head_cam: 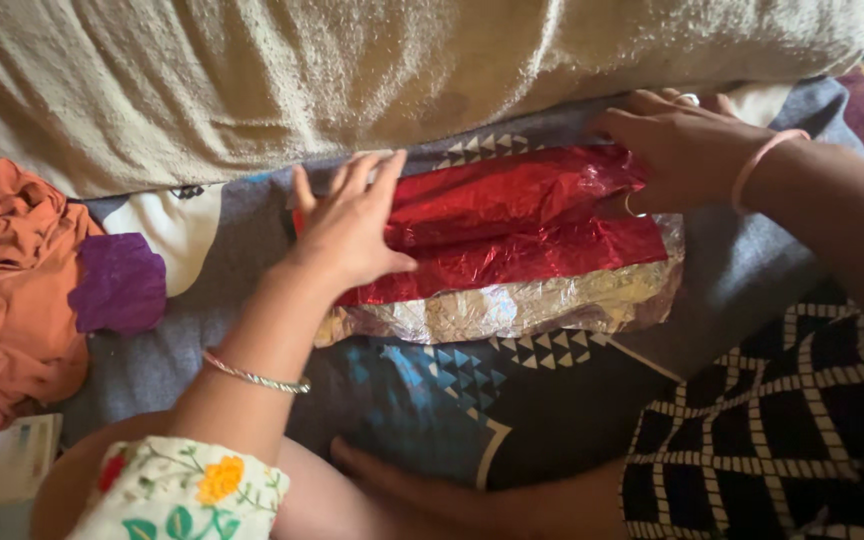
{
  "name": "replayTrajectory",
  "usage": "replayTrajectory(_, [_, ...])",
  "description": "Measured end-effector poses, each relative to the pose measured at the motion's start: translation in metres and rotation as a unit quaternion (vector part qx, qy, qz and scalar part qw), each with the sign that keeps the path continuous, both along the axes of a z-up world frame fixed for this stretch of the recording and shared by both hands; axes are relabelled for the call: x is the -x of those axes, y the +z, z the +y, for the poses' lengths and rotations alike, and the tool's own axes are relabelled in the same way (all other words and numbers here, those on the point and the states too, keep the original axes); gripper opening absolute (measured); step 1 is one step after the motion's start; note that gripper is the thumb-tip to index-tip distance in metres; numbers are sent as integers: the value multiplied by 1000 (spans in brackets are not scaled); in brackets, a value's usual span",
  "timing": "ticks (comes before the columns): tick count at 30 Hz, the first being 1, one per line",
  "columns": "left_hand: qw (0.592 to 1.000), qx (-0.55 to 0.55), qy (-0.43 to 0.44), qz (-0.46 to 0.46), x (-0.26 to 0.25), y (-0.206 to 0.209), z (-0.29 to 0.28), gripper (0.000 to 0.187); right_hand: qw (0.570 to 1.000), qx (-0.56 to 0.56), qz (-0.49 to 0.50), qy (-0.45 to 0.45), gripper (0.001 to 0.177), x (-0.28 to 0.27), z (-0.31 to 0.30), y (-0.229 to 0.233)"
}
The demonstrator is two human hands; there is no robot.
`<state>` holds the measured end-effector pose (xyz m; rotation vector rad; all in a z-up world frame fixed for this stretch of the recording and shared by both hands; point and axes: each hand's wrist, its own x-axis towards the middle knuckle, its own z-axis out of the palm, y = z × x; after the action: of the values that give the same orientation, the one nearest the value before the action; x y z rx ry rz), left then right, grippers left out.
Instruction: The person places a purple rectangular box onto a sheet of gold foil, then covers it with a red foil sheet. They fold the edges of the red foil around the box to create a wrapped package, smoothing the surface and adjusting the folds.
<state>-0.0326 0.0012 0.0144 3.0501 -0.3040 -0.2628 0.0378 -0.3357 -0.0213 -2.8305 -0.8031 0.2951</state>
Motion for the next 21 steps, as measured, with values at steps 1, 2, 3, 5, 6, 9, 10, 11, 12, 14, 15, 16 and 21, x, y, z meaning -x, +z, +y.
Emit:
replayTrajectory(1, [999,27,-22,-26,1,-1,-5,130,1000,10,-15,-11,94,0,-3,-1])
replayTrajectory(2, [996,53,-43,-53,3,-4,-14,128,999,20,-31,-21,97,0,-5,-2])
replayTrajectory(3, [992,68,-60,-83,4,-9,-23,122,998,30,-47,-31,99,1,-7,-4])
replayTrajectory(5, [982,88,-94,-140,7,-21,-43,102,994,3,-94,-58,87,5,-11,-7])
replayTrajectory(6, [975,94,-108,-170,9,-26,-50,89,991,-10,-117,-71,81,7,-14,-8])
replayTrajectory(9, [967,115,-131,-187,17,-39,-58,63,988,-33,-27,-151,59,18,-20,-13])
replayTrajectory(10, [962,120,-135,-203,19,-41,-59,62,986,-27,-4,-162,53,17,-22,-12])
replayTrajectory(11, [958,124,-139,-220,20,-43,-59,60,984,-21,18,-174,48,16,-24,-10])
replayTrajectory(12, [953,128,-143,-235,22,-45,-59,59,982,-16,42,-186,43,16,-26,-9])
replayTrajectory(14, [948,143,-141,-247,23,-48,-62,57,953,-100,137,-249,45,18,-26,-7])
replayTrajectory(15, [946,150,-140,-252,23,-49,-64,57,932,-143,184,-279,47,19,-25,-7])
replayTrajectory(16, [944,150,-139,-260,23,-50,-65,56,905,-206,223,-297,47,21,-22,-7])
replayTrajectory(21, [945,132,-131,-268,22,-51,-68,52,745,-443,364,-342,46,30,-2,-5])
